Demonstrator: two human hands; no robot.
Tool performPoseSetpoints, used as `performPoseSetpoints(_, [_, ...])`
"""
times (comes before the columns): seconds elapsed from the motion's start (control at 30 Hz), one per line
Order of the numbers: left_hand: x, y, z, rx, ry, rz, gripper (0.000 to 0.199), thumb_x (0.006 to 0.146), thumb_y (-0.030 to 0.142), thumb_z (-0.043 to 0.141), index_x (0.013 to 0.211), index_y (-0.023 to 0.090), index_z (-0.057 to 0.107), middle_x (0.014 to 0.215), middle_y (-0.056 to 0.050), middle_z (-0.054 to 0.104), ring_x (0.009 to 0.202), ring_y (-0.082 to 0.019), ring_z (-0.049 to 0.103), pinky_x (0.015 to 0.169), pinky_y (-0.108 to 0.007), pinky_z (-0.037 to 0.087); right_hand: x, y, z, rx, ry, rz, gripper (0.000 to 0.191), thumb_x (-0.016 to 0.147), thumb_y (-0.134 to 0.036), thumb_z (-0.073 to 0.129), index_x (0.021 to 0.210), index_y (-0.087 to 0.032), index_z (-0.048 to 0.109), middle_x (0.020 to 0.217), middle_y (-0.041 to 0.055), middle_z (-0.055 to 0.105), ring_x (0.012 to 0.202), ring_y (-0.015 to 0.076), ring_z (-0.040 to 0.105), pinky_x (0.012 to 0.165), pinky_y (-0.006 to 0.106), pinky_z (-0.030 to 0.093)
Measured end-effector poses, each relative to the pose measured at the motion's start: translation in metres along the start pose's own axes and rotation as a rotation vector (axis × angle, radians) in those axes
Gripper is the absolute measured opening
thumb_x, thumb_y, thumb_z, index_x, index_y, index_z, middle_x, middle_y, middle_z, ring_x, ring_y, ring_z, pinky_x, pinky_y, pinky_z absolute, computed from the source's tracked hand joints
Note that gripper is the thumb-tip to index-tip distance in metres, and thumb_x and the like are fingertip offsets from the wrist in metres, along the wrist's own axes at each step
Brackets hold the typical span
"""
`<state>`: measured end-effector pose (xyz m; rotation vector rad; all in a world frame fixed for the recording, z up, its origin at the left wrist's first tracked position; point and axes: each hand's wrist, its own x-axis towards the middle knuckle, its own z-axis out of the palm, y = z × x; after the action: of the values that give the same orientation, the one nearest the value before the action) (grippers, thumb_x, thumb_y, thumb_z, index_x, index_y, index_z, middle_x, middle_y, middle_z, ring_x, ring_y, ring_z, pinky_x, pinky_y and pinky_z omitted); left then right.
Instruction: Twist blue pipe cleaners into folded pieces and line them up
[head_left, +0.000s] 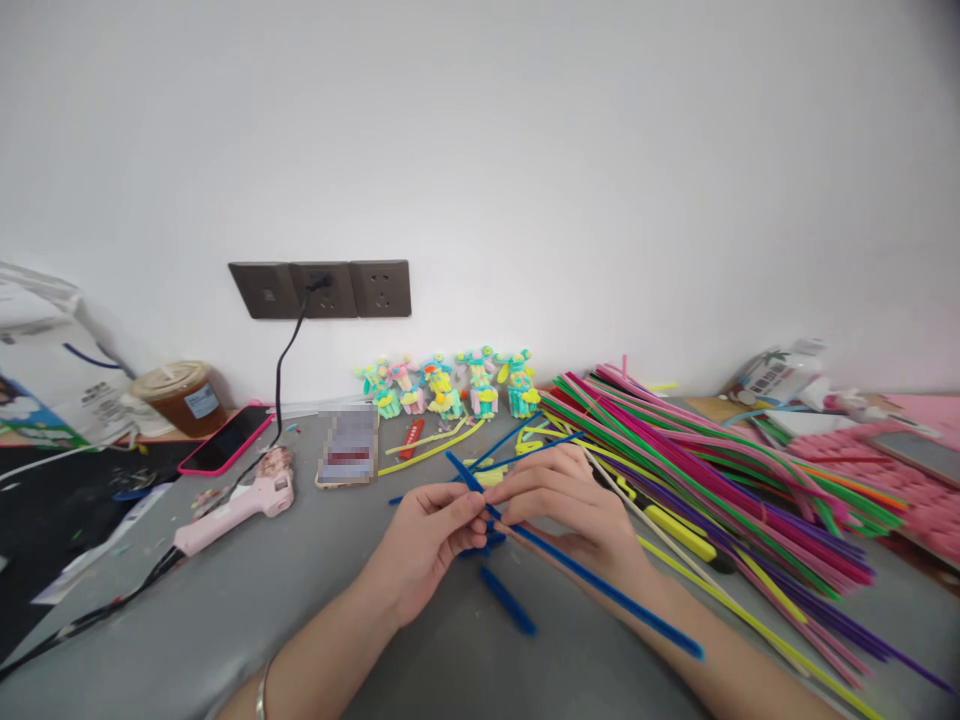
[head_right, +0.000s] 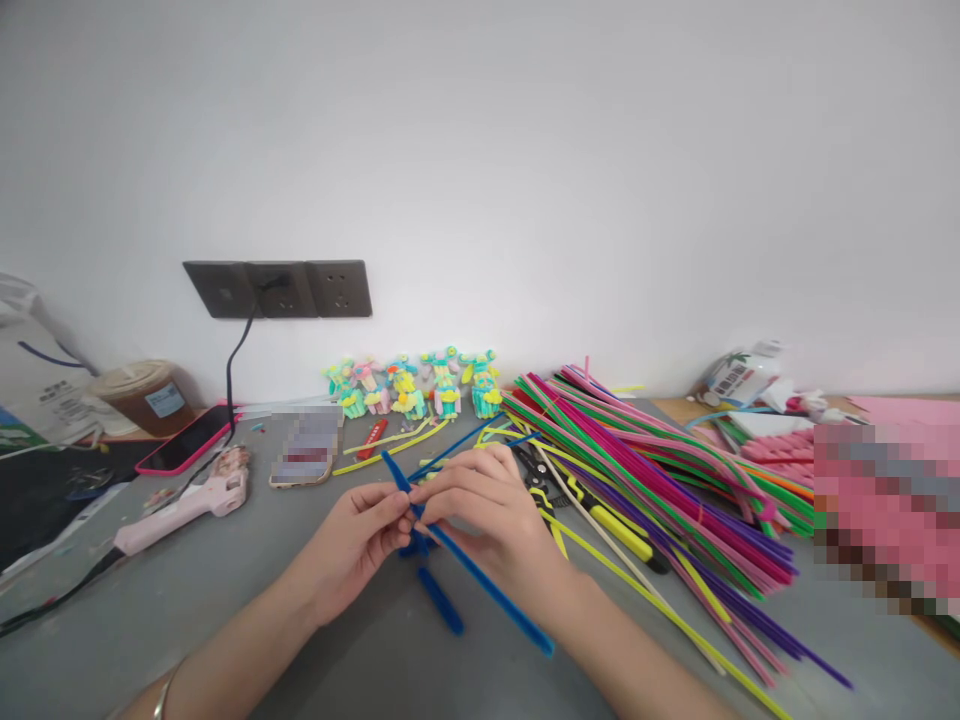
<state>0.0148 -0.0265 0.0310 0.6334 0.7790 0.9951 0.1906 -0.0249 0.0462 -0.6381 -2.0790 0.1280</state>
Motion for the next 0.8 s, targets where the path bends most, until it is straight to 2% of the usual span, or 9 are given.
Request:
performPoseSetpoints(0.17, [-0.0012,-0.0006,0.0003,-0.012,-0.002,-0.018,0.031,0.054,0.032,0.09,0.062,0.009,0.07,0.056,-0.001,0.065,0.048,-0.005,0.057,0.052,-0.012,0.05,0.0009,-0.0017,-0.0047,-0.098,-0.097,-0.055,0.021,0.098,-0.023,0.046,0.087,-0.021,0.064,0.098,0.0047,0.073,0.094,0.0197,0.059,0.083,0.037,0.037])
performPoseSetpoints(0.33, [-0.0015,-0.0011,0.0005,-0.019,-0.028,-0.024,0.032,0.055,0.032,0.089,0.065,0.009,0.07,0.055,0.0,0.063,0.048,-0.005,0.057,0.052,-0.014,0.05,0.0011,-0.0052,-0.0061,-0.142,-0.064,-0.182,0.021,0.097,-0.016,0.045,0.088,-0.019,0.064,0.089,0.0043,0.072,0.088,0.0188,0.058,0.079,0.036,0.035])
performPoseSetpoints(0.57, [-0.0016,0.0002,-0.0027,0.093,-0.053,0.019,0.031,0.058,0.035,0.087,0.062,0.01,0.069,0.057,-0.001,0.063,0.051,-0.007,0.056,0.054,-0.017,0.049,0.001,-0.0019,-0.0033,0.061,-0.065,-0.025,0.014,0.096,-0.025,0.05,0.088,-0.021,0.061,0.082,0.0031,0.067,0.079,0.017,0.06,0.079,0.036,0.039])
performPoseSetpoints(0.67, [-0.0022,0.0015,-0.0042,0.213,-0.085,0.058,0.03,0.063,0.037,0.084,0.061,0.011,0.069,0.057,-0.002,0.064,0.051,-0.009,0.057,0.055,-0.019,0.047,0.0024,-0.0004,-0.003,0.13,-0.061,0.01,0.018,0.096,-0.03,0.05,0.086,-0.021,0.061,0.078,0.0025,0.067,0.075,0.0166,0.06,0.077,0.036,0.039])
performPoseSetpoints(0.8, [-0.0035,0.0064,-0.0035,0.36,-0.128,0.079,0.028,0.065,0.037,0.082,0.061,0.012,0.07,0.056,-0.002,0.065,0.053,-0.011,0.058,0.056,-0.021,0.046,0.0024,0.0005,-0.004,0.25,-0.1,0.157,0.018,0.094,-0.033,0.054,0.085,-0.02,0.062,0.076,0.0028,0.066,0.072,0.0171,0.059,0.074,0.034,0.042])
